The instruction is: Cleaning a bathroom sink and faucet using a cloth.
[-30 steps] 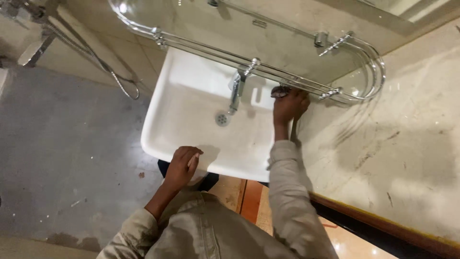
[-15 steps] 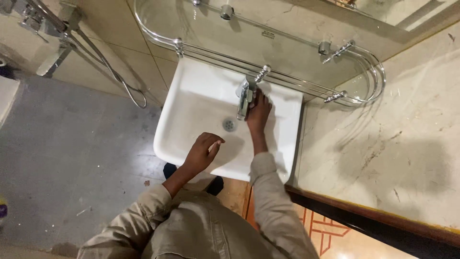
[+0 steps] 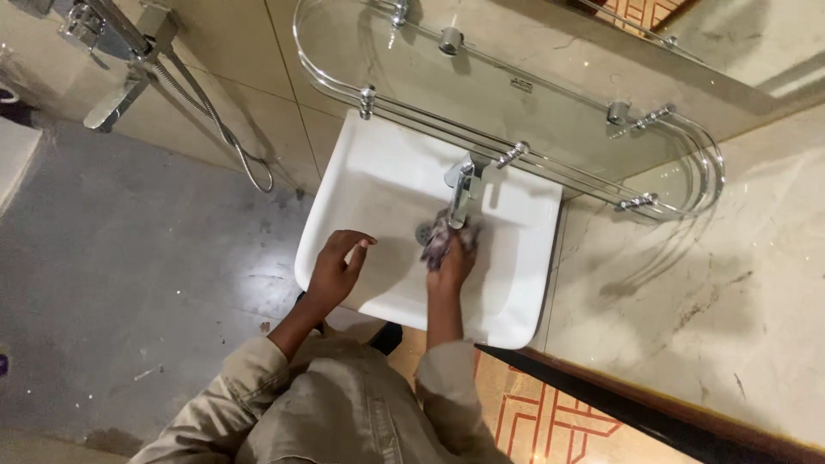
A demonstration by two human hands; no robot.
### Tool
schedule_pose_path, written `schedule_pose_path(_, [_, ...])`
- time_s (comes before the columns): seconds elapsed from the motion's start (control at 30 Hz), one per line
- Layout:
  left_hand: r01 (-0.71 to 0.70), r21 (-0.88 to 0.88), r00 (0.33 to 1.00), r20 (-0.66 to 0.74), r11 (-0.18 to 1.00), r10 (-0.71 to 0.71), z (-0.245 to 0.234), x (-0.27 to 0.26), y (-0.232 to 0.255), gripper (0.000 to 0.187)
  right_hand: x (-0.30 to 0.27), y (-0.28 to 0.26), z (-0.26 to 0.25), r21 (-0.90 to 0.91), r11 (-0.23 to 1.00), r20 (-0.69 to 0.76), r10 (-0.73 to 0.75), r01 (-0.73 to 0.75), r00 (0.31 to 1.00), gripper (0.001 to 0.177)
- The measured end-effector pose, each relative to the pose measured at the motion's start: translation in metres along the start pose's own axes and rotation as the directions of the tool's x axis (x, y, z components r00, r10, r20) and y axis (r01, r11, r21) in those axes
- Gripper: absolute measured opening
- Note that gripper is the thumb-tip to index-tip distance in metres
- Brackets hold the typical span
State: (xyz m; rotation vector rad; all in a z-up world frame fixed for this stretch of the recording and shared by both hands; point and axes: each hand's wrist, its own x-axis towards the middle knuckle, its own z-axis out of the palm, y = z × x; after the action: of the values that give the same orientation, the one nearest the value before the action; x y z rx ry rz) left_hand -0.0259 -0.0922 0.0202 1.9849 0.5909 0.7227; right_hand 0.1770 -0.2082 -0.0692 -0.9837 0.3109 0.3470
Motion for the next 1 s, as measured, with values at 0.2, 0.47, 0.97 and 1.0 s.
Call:
schedule_pose_path(0.2, [0.104, 0.002, 0.991, -0.087, 0.995, -0.103, -0.022, 0.019, 0.006, 0.020, -0.076, 0.002, 0.061, -0.046, 0.985, 0.319, 0.173, -0.167, 0.932, 0.050])
schedule_pose_path(0.47, [0.031, 0.012, 0.988, -0.149, 0.999, -0.029, -0.029, 0.011, -0.008, 0.020, 0.079, 0.025, 0.133, -0.505, -0.558, 0.863, -0.335, 0.659, 0.377, 0.049])
schedule_pose_path(0.97, [0.109, -0.034, 0.981, -0.159, 0.993, -0.113, -0.043, -0.001, -0.007, 0.020, 0.074, 0.034, 0.126, -0.359, -0.412, 0.933, -0.192, 0.838, 0.305, 0.029])
schedule_pose_path(1.0, [0.080, -0.030, 0.982, -0.167, 0.996, -0.083, -0.044, 0.002, -0.004, 0.019, 0.102, 0.040, 0.119, -0.553, -0.412, 0.833, -0.292, 0.724, 0.470, 0.020])
